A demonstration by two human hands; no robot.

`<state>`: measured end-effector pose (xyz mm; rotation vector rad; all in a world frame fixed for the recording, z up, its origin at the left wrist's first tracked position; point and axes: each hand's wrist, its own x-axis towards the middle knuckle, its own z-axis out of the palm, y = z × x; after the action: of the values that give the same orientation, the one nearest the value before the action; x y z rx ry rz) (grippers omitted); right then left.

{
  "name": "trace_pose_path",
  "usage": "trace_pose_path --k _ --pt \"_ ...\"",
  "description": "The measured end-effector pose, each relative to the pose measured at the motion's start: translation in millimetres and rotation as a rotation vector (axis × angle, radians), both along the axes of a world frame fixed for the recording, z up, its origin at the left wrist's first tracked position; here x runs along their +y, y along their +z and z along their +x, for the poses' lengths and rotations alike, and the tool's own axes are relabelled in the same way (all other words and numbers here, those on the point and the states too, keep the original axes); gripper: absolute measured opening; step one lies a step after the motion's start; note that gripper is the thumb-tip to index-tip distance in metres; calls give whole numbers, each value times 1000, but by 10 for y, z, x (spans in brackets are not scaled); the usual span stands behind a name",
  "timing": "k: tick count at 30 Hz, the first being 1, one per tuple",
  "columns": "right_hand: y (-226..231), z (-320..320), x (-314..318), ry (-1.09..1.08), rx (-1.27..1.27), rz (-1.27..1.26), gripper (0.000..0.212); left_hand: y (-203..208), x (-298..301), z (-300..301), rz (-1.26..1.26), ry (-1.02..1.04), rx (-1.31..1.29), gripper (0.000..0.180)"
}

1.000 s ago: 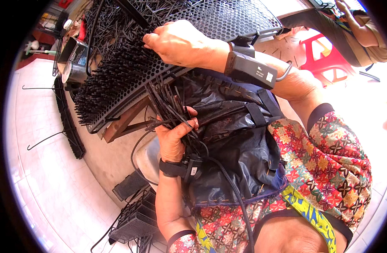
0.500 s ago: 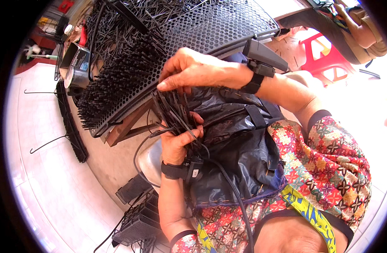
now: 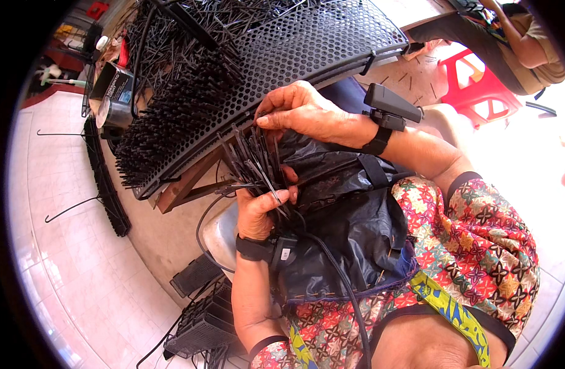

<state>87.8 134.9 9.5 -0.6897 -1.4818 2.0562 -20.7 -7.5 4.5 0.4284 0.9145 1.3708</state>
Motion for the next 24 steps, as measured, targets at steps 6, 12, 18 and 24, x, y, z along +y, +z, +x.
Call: trace_pose_path --k 6,12,18,24 --pt "61 33 4 28 58 -60 14 -60 0 -73 37 -114 -12 48" --pt "67 45 -23 -55 53 -36 13 6 24 -45 24 -79 30 47" --pt "125 70 63 -147 78 -10 12 -11 5 -45 4 -45 41 47" --pt "156 43 221 -326 110 85 11 25 9 -42 18 -35 42 46"
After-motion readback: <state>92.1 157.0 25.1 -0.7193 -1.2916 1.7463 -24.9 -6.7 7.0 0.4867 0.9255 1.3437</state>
